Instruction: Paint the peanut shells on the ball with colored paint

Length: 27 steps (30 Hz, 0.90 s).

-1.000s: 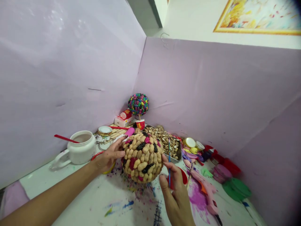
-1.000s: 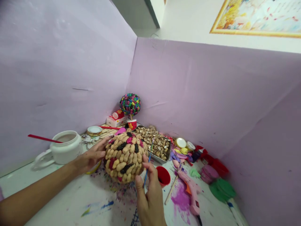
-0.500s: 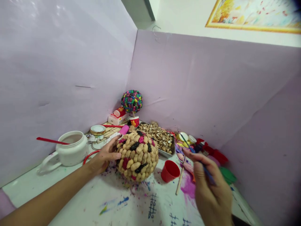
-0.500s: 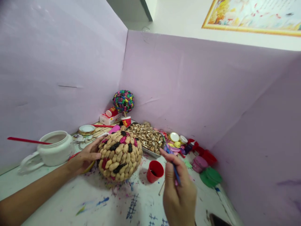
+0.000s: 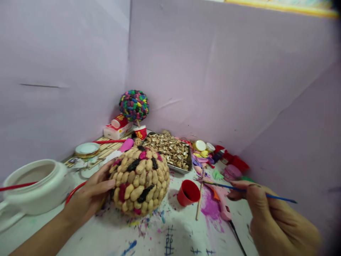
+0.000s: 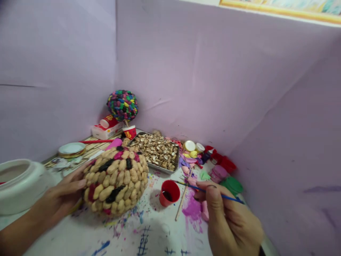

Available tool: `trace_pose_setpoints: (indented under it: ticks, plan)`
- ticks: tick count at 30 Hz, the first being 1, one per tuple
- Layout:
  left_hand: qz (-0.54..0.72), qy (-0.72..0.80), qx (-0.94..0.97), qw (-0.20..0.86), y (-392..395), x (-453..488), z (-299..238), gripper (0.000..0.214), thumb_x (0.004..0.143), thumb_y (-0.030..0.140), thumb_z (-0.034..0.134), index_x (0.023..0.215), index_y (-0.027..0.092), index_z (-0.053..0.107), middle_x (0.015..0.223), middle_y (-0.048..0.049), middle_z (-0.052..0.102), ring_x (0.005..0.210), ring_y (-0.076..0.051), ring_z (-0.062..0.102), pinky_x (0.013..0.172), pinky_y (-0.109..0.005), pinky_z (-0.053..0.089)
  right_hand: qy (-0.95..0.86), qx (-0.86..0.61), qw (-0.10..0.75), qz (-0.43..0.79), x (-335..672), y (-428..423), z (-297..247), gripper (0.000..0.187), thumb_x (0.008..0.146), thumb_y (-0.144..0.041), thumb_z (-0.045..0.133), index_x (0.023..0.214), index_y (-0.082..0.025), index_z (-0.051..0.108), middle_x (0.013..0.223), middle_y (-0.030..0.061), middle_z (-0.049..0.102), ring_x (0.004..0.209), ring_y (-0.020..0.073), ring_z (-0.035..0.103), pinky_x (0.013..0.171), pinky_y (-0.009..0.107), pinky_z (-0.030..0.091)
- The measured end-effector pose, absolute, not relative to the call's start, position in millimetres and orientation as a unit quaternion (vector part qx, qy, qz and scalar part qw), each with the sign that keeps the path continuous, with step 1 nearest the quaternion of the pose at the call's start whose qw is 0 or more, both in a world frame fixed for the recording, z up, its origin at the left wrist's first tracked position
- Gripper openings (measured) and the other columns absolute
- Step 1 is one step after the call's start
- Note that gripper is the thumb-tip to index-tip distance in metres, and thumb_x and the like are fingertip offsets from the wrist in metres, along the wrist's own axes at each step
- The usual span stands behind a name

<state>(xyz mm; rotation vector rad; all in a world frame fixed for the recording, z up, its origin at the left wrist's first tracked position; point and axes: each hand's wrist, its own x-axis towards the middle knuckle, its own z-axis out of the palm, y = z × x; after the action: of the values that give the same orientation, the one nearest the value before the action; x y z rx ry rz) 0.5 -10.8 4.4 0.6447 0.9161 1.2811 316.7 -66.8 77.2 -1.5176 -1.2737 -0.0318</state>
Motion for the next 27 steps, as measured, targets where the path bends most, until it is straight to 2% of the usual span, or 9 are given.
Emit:
trace_pose_setpoints:
  ticks: [4,7,10,12,16,21,27]
  plan:
    - [0.547,0.441,0.234,0.673,-6,-9,-12,0.085,0.064,0.032,0.076,0.143,0.042,0.045,0.134,0.0044,0.066,0.137,-0.034,0.044,0.104,-0.046,0.050,-0.610,-0.601,0.512,-0.069,332,-52,78,0.032,0.091,-0.043,0.054,0.075,-0.023,0.071,0.058,-0.0010,0.068,0.051,0.0135,0.065,0.049,0.020,0.049]
    - [0.543,0.428,0.232,0.684,1,-12,-20,0.084,0.065,0.039,0.071,0.144,0.045,0.044,0.122,0.0024,0.072,0.132,-0.037,0.050,0.096,-0.050,0.056,-0.628,-0.586,0.509,-0.060,343,-41,78,0.033,0.092,-0.039,0.053,0.068,-0.022,0.068,0.056,-0.0013,0.067,0.049,0.0115,0.065,0.047,0.017,0.048]
    - [0.561,0.449,0.220,0.660,0,-3,-12,0.083,0.068,0.031,0.069,0.146,0.039,0.042,0.122,0.0016,0.073,0.128,-0.036,0.054,0.101,-0.050,0.053,-0.622,-0.591,0.513,-0.019,347,-35,71,0.038,0.091,-0.042,0.051,0.062,-0.021,0.064,0.052,-0.0012,0.066,0.043,0.0110,0.061,0.041,0.018,0.044]
    - [0.592,0.445,0.204,0.640,-3,6,-4,0.087,0.065,0.024,0.069,0.147,0.034,0.041,0.125,0.0005,0.072,0.128,-0.035,0.054,0.106,-0.049,0.048,-0.629,-0.598,0.497,0.008,345,-31,63,0.039,0.090,-0.046,0.052,0.064,-0.021,0.067,0.050,-0.0008,0.066,0.038,0.0116,0.059,0.039,0.020,0.041]
    - [0.603,0.426,0.239,0.630,-6,15,5,0.078,0.065,0.021,0.069,0.141,0.025,0.050,0.124,-0.0053,0.072,0.127,-0.034,0.056,0.109,-0.048,0.043,-0.652,-0.605,0.457,0.035,338,-24,46,0.048,0.090,-0.054,0.047,0.065,-0.020,0.070,0.053,0.0036,0.069,0.045,0.0161,0.064,0.042,0.023,0.042]
    - [0.596,0.402,0.304,0.625,-8,15,1,0.071,0.068,0.025,0.069,0.137,0.024,0.055,0.127,-0.0056,0.070,0.129,-0.034,0.053,0.112,-0.047,0.038,-0.713,-0.596,0.370,0.014,333,-12,26,0.058,0.090,-0.058,0.042,0.048,-0.023,0.059,0.039,0.0019,0.058,0.034,0.0152,0.051,0.038,0.026,0.031]
    - [0.575,0.402,0.356,0.617,-7,13,-1,0.069,0.070,0.029,0.069,0.137,0.026,0.053,0.126,-0.0057,0.071,0.127,-0.033,0.055,0.108,-0.047,0.042,-0.733,-0.612,0.297,0.021,333,-5,8,0.045,0.089,-0.049,0.048,0.058,-0.024,0.068,0.050,0.0027,0.068,0.043,0.0191,0.062,0.041,0.026,0.036]
